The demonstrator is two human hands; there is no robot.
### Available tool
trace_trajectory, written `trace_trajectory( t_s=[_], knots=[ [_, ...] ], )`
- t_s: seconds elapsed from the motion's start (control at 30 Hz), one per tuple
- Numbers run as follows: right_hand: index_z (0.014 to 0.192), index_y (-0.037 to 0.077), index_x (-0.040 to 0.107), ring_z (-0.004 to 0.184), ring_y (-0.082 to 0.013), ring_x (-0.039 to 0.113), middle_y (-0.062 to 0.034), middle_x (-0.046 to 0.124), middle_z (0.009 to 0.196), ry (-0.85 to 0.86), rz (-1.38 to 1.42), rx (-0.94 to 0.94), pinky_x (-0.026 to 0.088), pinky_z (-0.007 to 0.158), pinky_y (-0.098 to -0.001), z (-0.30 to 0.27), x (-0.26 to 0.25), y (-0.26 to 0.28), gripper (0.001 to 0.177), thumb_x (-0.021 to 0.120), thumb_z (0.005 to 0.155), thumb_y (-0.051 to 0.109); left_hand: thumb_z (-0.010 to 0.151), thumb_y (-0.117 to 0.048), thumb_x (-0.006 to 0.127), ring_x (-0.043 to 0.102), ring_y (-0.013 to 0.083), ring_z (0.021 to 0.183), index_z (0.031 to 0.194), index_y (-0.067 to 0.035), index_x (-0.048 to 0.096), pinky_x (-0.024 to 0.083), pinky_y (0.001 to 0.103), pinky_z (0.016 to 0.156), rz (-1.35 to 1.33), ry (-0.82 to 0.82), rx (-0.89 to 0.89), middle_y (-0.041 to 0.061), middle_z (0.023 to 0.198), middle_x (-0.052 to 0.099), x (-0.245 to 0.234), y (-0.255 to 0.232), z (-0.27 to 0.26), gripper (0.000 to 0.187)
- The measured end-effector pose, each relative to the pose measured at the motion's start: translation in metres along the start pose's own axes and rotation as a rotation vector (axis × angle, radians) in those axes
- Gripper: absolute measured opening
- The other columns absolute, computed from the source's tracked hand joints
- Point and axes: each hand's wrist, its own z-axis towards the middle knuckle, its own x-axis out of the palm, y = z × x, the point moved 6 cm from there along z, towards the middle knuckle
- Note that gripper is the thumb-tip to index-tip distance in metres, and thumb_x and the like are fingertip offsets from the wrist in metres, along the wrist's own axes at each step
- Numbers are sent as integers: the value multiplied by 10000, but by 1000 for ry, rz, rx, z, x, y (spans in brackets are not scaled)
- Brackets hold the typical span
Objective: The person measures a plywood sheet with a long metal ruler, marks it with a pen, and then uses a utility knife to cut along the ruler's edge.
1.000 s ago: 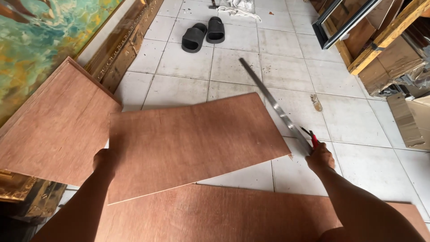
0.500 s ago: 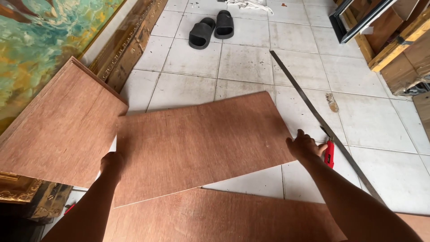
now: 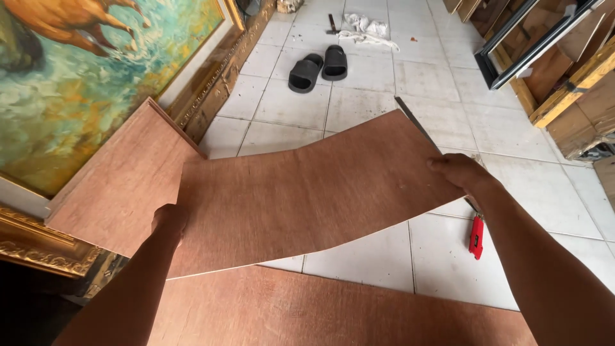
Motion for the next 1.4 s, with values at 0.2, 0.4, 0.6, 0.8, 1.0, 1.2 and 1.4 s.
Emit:
trace_trajectory(
  t_s=[0.2,0.4,0.6,0.8,1.0,1.2,1.4],
  knots=[
    [1586,104,680,1460,-499,613,-290,686,1548,-48,-63,-146,515,1189,-617,-24,-5,65,707,575,1054,558,998,-173,646,782,495,1214,1409,15,732,606,712,917,-411,-101,-60,235,1289,807,-90,-70,15,460],
    [1494,25,586,1401,-541,647,-384,684,1453,69,-173,-367,526,1180,-647,-97,20,166,627,511,1029,439,820,-115,815,744,385,917,1102,124,715,594,445,791,-187,-1131,349,140,901,594,-169,-127,-101,383],
    [1536,-78,531,1173,-580,767,-390,758,1250,24,-333,-555,618,1007,-694,-107,108,220,598,501,1064,288,988,-164,618,734,441,1148,1426,69,564,668,545,870,-813,-288,194,208,1211,659,-189,-136,-150,499],
    [1534,34,532,1086,-548,793,-290,784,1158,198,-399,-693,641,909,-700,-243,204,267,626,583,1068,449,1087,-510,538,794,449,938,1507,-121,658,723,661,733,-1412,311,-125,204,1126,771,-185,-157,-241,585],
    [1528,169,637,1325,-480,716,-184,754,1445,377,-24,-541,601,1045,-650,-235,247,232,574,477,1109,525,884,-148,823,796,496,1056,1459,-38,689,708,641,818,-1331,242,-100,233,1141,763,-37,-138,-135,601],
    [1778,7,307,1638,-505,372,-260,399,1784,105,74,29,406,1236,-771,-93,206,108,1179,798,927,658,991,-64,724,657,522,1354,1732,-127,500,539,606,1105,-1629,429,-18,302,1493,666,-129,-111,-234,776],
    [1741,-2,401,1568,-539,469,-314,511,1697,252,786,57,456,1199,-710,-68,188,61,1070,758,976,654,991,-445,801,788,447,1096,1534,16,636,653,602,884,-1692,300,171,308,1249,765,-167,-143,-247,730]
  ],
)
